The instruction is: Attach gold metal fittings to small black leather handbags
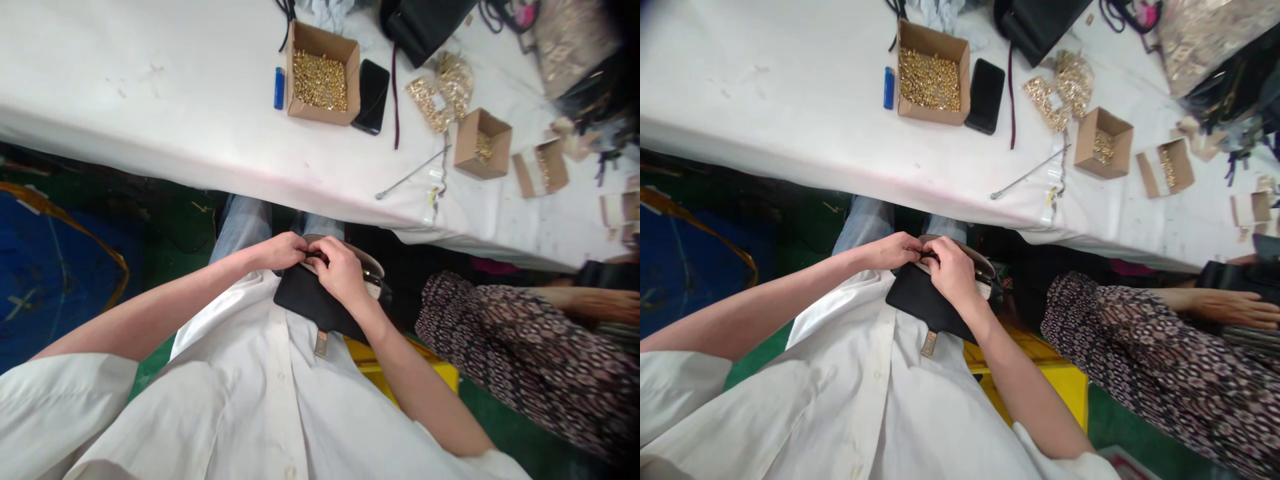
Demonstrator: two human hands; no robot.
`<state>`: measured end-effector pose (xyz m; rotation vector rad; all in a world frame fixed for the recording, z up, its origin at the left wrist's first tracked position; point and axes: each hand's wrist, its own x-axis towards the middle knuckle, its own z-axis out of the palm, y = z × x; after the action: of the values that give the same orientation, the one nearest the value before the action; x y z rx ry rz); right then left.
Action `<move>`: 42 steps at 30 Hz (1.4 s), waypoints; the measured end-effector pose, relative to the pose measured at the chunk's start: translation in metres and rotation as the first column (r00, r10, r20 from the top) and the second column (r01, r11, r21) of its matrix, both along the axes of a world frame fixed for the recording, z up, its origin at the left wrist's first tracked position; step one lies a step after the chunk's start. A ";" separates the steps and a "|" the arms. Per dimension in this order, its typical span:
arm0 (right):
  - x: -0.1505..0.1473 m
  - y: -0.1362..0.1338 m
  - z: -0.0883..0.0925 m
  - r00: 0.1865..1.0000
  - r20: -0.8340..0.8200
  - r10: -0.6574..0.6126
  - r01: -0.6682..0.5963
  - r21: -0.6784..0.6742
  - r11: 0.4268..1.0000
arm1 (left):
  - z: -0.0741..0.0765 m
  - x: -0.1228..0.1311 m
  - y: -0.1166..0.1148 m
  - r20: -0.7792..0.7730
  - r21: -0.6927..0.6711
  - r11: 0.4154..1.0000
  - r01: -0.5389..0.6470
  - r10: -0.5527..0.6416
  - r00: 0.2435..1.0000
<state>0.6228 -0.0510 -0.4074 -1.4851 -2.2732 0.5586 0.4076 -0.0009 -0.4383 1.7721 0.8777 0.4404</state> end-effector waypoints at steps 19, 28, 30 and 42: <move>0.008 -0.005 0.013 0.995 -0.079 -0.058 0.055 -0.029 0.998 | 0.014 -0.014 -0.038 0.299 -0.234 0.969 -0.078 0.148 0.943; 0.030 -0.013 0.064 0.945 -0.324 -0.054 0.009 -0.138 0.990 | -0.005 -0.038 -0.068 0.448 -0.387 0.861 -0.329 0.488 0.749; 0.033 -0.016 0.076 0.907 -0.415 -0.067 -0.004 -0.168 0.986 | 0.001 -0.039 -0.065 0.477 -0.407 0.890 -0.206 0.399 0.783; 0.036 -0.006 0.093 0.697 -0.688 -0.202 0.212 -0.072 0.975 | 0.069 0.016 -0.086 0.241 -0.282 0.882 -0.377 0.445 0.863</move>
<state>0.6591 -0.0566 -0.3143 -1.2128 -1.4931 0.8552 0.4235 -0.0867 -0.3697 1.2588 1.0454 0.8335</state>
